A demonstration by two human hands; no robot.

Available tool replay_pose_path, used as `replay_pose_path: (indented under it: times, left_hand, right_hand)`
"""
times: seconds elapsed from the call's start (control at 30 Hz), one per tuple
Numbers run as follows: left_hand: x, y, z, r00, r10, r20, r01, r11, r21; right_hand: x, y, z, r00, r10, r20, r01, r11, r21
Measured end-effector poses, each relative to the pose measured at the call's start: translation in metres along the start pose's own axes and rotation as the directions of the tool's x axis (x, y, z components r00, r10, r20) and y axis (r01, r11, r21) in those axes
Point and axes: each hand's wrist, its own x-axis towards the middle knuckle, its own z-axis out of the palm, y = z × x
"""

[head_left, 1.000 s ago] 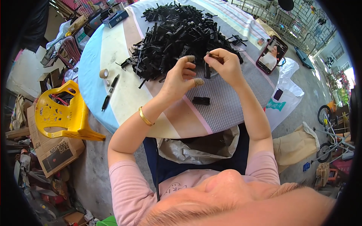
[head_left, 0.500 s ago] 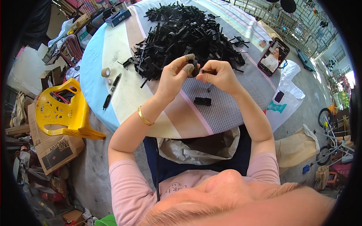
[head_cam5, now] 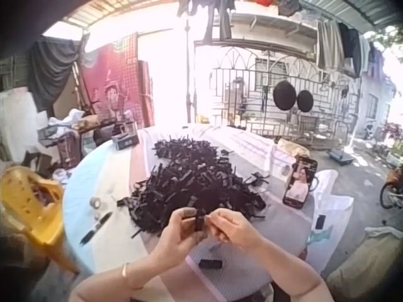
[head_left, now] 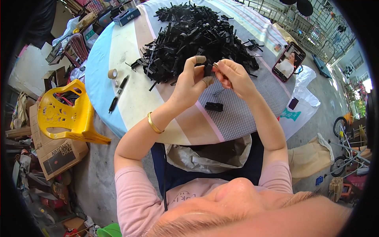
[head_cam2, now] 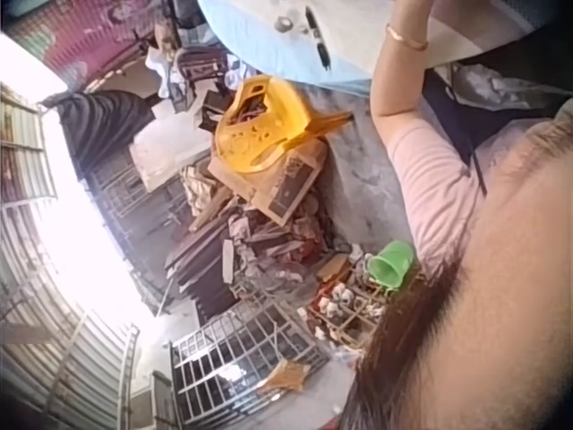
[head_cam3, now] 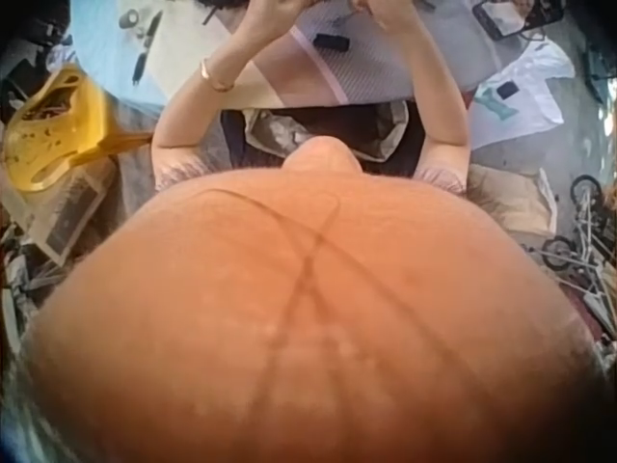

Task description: Assembling small black plastic hardware components at a table.

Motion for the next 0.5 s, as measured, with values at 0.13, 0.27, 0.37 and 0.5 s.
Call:
replay_pose_path:
  times: [0.13,0.27,0.37,0.5]
  left_hand:
    - [0.003,-0.007,-0.004,0.999,-0.040,-0.004,0.039,0.987,-0.153]
    - [-0.001,-0.008,0.000,0.999,0.029,-0.042,-0.027,0.999,0.030]
    - [-0.002,-0.007,0.002,0.991,0.086,-0.105,-0.070,0.986,0.149]
    - [-0.006,-0.001,0.003,0.972,0.193,-0.134,-0.142,0.936,0.323]
  right_hand:
    - [-0.004,-0.001,0.008,0.995,-0.097,-0.032,0.085,0.960,-0.267]
    - [-0.005,-0.001,0.011,0.978,-0.206,-0.017,0.177,0.877,-0.446]
    - [-0.006,-0.001,0.012,0.982,-0.187,-0.018,0.160,0.882,-0.444]
    - [-0.007,-0.003,0.008,1.000,0.019,0.006,-0.016,0.956,-0.292]
